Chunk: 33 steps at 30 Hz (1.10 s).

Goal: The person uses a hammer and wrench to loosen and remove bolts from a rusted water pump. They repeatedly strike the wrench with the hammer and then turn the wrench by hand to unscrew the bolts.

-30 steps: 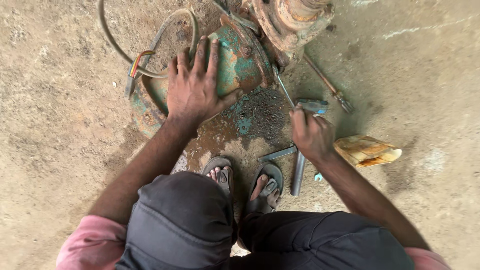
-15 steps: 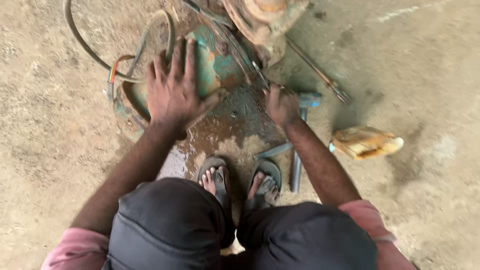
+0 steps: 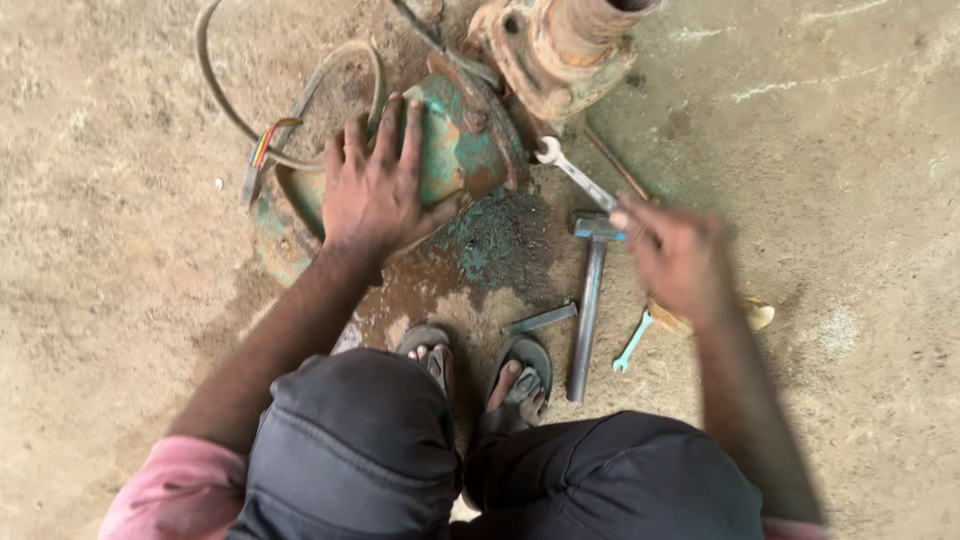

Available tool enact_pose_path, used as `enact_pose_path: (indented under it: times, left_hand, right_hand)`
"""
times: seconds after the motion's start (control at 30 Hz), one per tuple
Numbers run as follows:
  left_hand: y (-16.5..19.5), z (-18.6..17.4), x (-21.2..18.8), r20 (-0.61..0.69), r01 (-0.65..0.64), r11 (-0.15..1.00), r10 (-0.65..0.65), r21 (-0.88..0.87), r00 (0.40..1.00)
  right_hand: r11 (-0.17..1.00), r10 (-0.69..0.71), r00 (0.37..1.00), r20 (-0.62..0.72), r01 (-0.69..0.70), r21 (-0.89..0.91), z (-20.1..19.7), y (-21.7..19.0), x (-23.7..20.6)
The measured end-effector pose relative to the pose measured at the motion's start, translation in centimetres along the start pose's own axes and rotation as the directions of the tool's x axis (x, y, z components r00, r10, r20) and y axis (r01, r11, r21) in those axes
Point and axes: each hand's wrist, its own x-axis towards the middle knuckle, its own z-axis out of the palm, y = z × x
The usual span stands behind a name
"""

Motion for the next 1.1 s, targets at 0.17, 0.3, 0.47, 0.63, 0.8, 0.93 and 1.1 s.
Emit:
enact_pose_path:
  times: [0.17, 0.3, 0.47, 0.63, 0.8, 0.93, 1.1]
  left_hand:
    - [0.0, -0.5, 0.0, -0.029, -0.002, 1.0, 0.001, -0.014, 1.0]
    - [-0.2, -0.6, 0.1, -0.057, -0.025, 0.999, 0.023, -0.024, 0.998]
    - [-0.4, -0.3, -0.1, -0.028, -0.022, 0.999, 0.021, -0.034, 0.999]
    - [-0.4, -0.3, 0.2, -0.034, -0.037, 0.999, 0.036, -0.04, 0.999]
    - [-0.4, -0.2, -0.1, -0.065, -0.038, 0.998, 0.034, -0.055, 0.997]
    - [-0.3, -0.1, -0.1, -0.047, -0.025, 0.999, 0.023, -0.034, 0.999]
    - [0.2, 0.2, 0.0, -0.144, -0.02, 1.0, 0.023, 0.02, 0.989]
  right_hand:
    - [0.78, 0.105, 0.86, 0.499, 0.24, -0.578, -6.3, -5.7, 7.7]
    - [0.696, 0.164, 0.782, 0.602, 0.341, -0.632, -6.6, -9.7, 12.5]
    - [0.736, 0.251, 0.724, 0.642, 0.288, -0.612, -6.4, -12.5, 14.9]
    - [0.835, 0.165, 0.768, 0.618, 0.225, -0.502, -6.3, -12.8, 12.1]
    - [0.7, 0.013, 0.808, 0.59, 0.413, -0.582, -2.7, -9.5, 5.4]
    - [0.672, -0.314, 0.922, 0.228, 0.386, -0.632, 1.0, -6.1, 1.0]
    - [0.878, -0.418, 0.883, -0.212, 0.333, -0.344, 7.0, -4.5, 0.7]
